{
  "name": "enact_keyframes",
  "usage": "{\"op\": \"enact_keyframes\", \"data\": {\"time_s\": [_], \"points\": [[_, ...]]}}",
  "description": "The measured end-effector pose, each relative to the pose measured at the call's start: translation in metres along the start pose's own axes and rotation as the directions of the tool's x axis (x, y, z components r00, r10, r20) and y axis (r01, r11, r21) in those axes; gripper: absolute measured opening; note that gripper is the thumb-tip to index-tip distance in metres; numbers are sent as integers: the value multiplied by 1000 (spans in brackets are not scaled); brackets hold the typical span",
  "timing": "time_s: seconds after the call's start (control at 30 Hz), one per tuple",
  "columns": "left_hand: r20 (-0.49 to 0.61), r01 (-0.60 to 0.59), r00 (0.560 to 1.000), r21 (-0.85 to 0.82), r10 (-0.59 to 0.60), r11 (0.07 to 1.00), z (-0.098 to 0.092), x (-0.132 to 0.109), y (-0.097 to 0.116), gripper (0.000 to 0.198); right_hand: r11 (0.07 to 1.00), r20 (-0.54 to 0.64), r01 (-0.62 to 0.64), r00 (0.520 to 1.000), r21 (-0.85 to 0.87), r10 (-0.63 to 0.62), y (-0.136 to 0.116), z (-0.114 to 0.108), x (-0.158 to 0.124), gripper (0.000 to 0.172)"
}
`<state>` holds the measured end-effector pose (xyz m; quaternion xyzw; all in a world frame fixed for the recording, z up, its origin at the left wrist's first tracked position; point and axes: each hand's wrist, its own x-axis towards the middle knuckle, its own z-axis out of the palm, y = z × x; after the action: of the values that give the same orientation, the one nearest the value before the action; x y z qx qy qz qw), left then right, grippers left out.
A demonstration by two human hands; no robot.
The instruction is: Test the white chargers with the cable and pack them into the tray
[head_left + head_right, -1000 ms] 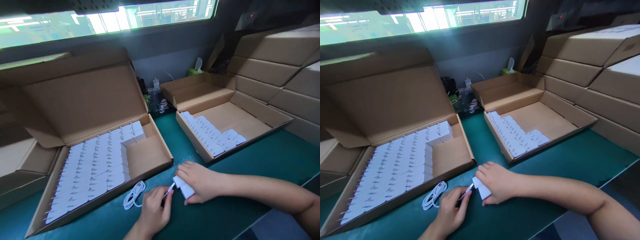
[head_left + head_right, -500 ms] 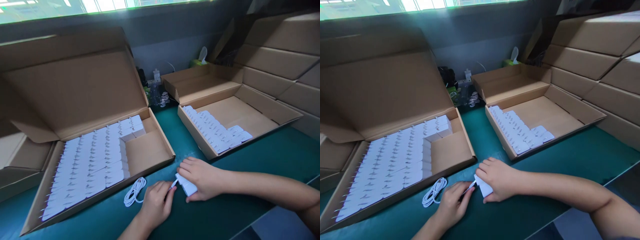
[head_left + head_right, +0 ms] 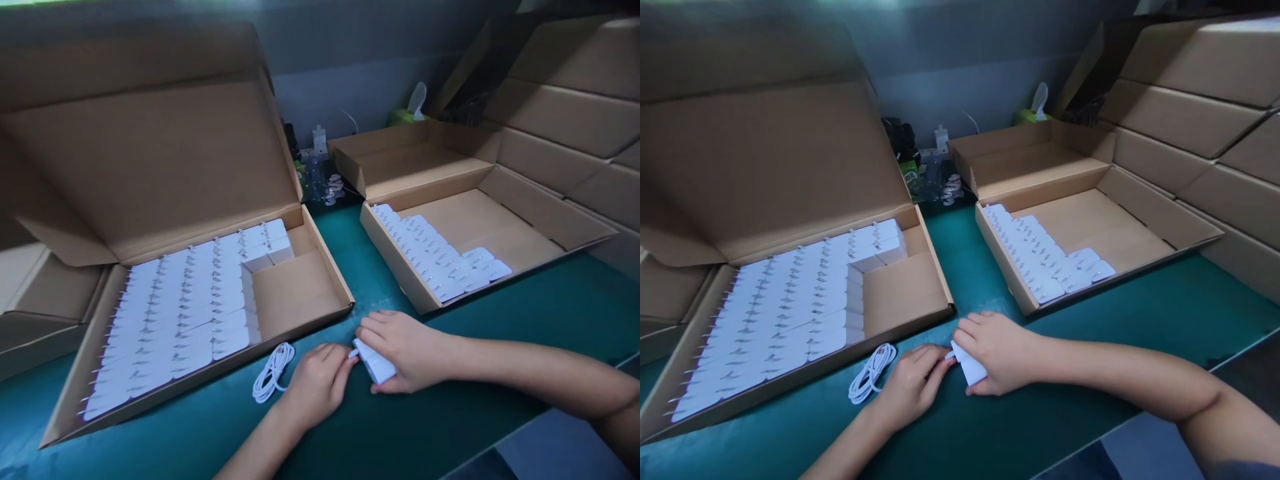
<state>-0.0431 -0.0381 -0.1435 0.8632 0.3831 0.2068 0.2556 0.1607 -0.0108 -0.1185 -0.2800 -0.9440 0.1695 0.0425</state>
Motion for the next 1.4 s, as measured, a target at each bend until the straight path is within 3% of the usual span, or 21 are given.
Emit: {"op": "enact_keyframes", "data": {"time_s": [0.27, 0.5, 0.77, 1.07, 1.27, 1.4], "points": [[-59, -40, 997, 3, 40, 999, -4, -16, 0, 10, 998, -6, -62, 998, -24, 62, -3, -3, -1, 46], [-20, 20, 1000, -29, -21, 999, 9, -23, 17, 11, 998, -30, -65, 998, -27, 64, -3, 0, -1, 45], [77, 33, 997, -11, -32, 999, 9, -21, 16, 15, 998, -29, -60, 998, -7, 60, -3, -1, 1, 43], [88, -39, 995, -2, 39, 999, 8, -9, 16, 14, 997, -3, -77, 997, 13, 77, -4, 1, 0, 40], [144, -106, 985, 62, 96, 992, 2, -16, 12, 18, 995, 12, -99, 995, -6, 99, -10, -1, -1, 37], [106, -131, 987, 103, 120, 986, -5, -20, 6, 19, 995, 27, -100, 995, 11, 100, -12, -1, -1, 43]]}}
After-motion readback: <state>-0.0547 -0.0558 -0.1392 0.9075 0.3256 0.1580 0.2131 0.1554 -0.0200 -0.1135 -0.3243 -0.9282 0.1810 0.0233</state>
